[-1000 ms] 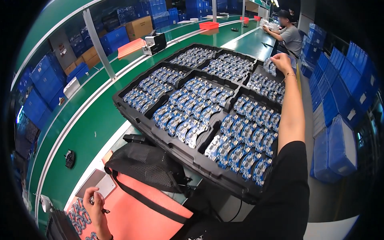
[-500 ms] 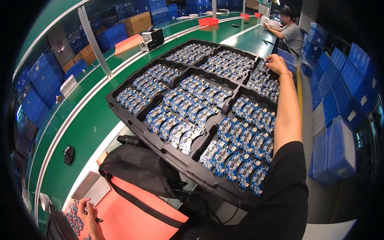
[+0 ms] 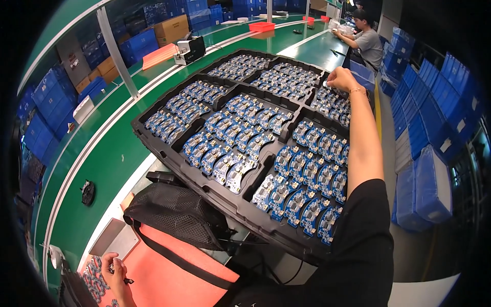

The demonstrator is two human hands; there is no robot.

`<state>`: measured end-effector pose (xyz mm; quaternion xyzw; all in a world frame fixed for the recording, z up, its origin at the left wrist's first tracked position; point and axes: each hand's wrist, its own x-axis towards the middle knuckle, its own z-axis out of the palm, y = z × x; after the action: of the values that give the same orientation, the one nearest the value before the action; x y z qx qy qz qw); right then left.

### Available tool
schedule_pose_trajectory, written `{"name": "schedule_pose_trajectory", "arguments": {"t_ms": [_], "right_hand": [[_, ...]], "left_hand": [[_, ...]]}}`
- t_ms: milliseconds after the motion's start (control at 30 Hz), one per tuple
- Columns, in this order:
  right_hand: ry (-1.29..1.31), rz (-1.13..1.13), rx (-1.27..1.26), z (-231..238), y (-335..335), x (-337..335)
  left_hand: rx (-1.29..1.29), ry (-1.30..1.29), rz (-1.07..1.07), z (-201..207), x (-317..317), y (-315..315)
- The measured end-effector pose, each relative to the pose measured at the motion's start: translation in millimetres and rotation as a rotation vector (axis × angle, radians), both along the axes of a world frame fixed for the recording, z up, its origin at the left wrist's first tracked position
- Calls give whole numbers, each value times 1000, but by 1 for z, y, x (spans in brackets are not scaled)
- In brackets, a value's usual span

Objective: Breaking apart panels of circuit boards and placing individual components into a component storage tray.

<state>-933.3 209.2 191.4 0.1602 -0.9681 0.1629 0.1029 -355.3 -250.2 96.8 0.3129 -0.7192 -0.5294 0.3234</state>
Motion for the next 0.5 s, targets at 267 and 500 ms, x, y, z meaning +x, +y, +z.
{"name": "schedule_pose_trajectory", "arguments": {"t_ms": [267, 500], "right_hand": [[-66, -2, -58, 5, 3, 3], [-160, -328, 3, 5, -1, 9]], "left_hand": [[19, 17, -16, -6, 2, -6], [40, 55, -16, -2, 1, -1]]}}
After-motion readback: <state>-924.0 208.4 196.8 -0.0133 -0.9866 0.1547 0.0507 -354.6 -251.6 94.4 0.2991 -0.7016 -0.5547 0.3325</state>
